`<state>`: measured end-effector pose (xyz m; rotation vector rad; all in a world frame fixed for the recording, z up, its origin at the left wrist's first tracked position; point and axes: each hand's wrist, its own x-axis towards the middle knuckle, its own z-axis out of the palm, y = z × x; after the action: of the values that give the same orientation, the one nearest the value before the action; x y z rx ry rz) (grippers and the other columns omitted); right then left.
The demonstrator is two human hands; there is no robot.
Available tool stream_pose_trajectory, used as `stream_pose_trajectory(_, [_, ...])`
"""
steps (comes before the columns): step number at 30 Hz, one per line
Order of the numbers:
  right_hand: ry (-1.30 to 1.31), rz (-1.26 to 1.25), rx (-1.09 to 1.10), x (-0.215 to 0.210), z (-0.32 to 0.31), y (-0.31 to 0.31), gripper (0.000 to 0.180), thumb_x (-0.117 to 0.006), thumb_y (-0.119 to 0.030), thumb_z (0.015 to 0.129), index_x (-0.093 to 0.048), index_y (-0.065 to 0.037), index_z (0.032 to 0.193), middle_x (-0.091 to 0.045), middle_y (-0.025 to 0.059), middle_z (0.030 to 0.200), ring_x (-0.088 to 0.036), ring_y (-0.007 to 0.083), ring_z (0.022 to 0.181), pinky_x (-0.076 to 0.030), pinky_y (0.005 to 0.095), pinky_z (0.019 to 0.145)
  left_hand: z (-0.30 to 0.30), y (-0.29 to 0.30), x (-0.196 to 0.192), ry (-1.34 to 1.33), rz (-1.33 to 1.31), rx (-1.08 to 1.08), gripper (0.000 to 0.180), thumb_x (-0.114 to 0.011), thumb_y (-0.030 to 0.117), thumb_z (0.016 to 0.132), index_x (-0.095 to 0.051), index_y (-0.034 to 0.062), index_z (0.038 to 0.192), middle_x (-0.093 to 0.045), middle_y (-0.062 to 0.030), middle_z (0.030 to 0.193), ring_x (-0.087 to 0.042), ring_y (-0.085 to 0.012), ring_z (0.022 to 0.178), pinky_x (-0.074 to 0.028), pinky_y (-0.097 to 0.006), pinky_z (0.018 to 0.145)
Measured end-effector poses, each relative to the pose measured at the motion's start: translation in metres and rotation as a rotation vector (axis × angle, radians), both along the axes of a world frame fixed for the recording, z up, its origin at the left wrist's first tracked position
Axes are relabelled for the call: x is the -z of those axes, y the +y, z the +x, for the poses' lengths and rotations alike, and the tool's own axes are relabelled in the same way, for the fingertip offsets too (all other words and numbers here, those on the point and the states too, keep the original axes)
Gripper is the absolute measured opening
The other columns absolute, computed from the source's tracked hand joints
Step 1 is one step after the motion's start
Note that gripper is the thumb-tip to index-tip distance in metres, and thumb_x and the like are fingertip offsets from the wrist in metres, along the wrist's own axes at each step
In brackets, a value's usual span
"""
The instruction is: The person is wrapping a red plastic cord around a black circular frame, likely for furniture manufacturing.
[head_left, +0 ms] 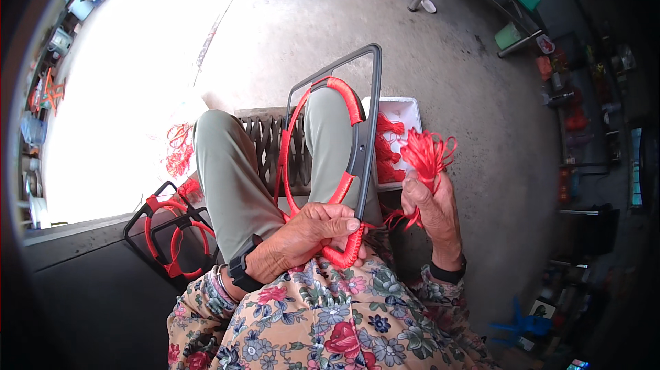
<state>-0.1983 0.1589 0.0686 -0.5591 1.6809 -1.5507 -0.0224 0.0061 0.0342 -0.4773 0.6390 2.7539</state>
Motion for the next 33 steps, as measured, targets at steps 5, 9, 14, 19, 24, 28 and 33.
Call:
stream_pose_trajectory(5, [0.720, 0.145, -0.232, -0.040, -0.011, -0.039, 0.027, -0.063, -0.013, 0.082, -0.056, -0.001, 0.105, -0.059, 0.0138, 0.090, -0.058, 0.0247, 0.079, -0.048, 0.0343, 0.076, -0.003, -0.005, -0.017, -0.071, -0.091, -0.059, 0.017, -0.061, 0.015, 0.092, -0.062, -0.0004, 0.099, -0.068, -0.0125, 0.087, -0.069, -0.0244, 0.080, -0.057, -0.035, 0.072])
stream_pose_trajectory(9, [1.093, -0.074, -0.451, -0.046, -0.016, -0.064, 0.029, -0.061, -0.006, 0.078, -0.062, -0.007, 0.107, -0.057, 0.0117, 0.088, -0.057, 0.0264, 0.086, -0.044, 0.0396, 0.077, 0.000, -0.006, -0.015, -0.088, -0.463, -0.106, 0.022, -0.059, 0.011, 0.093, -0.061, -0.0021, 0.110, -0.068, -0.0108, 0.095, -0.067, -0.0208, 0.085, -0.056, -0.033, 0.076])
stream_pose_trajectory(14, [1.430, 0.012, -0.566, -0.043, -0.017, -0.074, 0.033, -0.065, -0.006, 0.075, -0.063, -0.009, 0.108, -0.056, 0.0055, 0.085, -0.054, 0.0205, 0.087, -0.037, 0.0348, 0.079, 0.003, -0.019, -0.005, -0.045, -0.591, -0.470, 0.019, -0.056, 0.009, 0.093, -0.058, -0.0025, 0.108, -0.067, -0.0108, 0.092, -0.067, -0.0187, 0.081, -0.054, -0.030, 0.075])
stream_pose_trajectory(19, [1.450, 0.107, -0.632, -0.047, -0.022, -0.077, 0.037, -0.068, -0.005, 0.072, -0.060, -0.005, 0.108, -0.057, 0.0056, 0.086, -0.056, 0.0223, 0.088, -0.037, 0.0359, 0.080, -0.014, -0.026, -0.027, -0.031, -1.040, -0.835, 0.022, -0.062, 0.012, 0.091, -0.058, -0.0020, 0.108, -0.061, -0.0082, 0.102, -0.059, -0.0136, 0.084, -0.048, -0.025, 0.074])
stream_pose_trajectory(24, [1.447, 0.007, -0.620, -0.045, -0.028, -0.072, 0.040, -0.071, -0.005, 0.069, -0.057, -0.004, 0.107, -0.058, 0.0073, 0.088, -0.056, 0.0234, 0.089, -0.037, 0.0363, 0.083, -0.038, -0.015, -0.025, 0.095, -1.381, -0.522, 0.039, -0.072, 0.019, 0.083, -0.058, 0.0002, 0.114, -0.061, -0.0102, 0.104, -0.058, -0.0170, 0.093, -0.046, -0.030, 0.083])
stream_pose_trajectory(28, [1.347, 0.124, -0.644, -0.052, -0.025, -0.068, 0.044, -0.072, -0.004, 0.068, -0.055, -0.004, 0.109, -0.060, 0.0074, 0.096, -0.057, 0.0238, 0.094, -0.038, 0.0373, 0.086, -0.049, -0.014, -0.030, 0.278, -1.738, -0.564, 0.038, -0.071, 0.015, 0.085, -0.056, -0.0017, 0.116, -0.061, -0.0099, 0.104, -0.059, -0.0161, 0.088, -0.047, -0.026, 0.075])
stream_pose_trajectory(33, [1.361, -0.001, -0.431, -0.048, -0.033, -0.062, 0.041, -0.074, -0.006, 0.068, -0.055, -0.006, 0.105, -0.060, 0.0064, 0.093, -0.057, 0.0245, 0.093, -0.038, 0.0382, 0.085, -0.047, -0.001, -0.028, 0.138, -1.430, -0.479, 0.029, -0.068, 0.012, 0.088, -0.054, -0.0010, 0.110, -0.064, -0.0053, 0.083, -0.058, -0.0113, 0.066, -0.047, -0.023, 0.062])
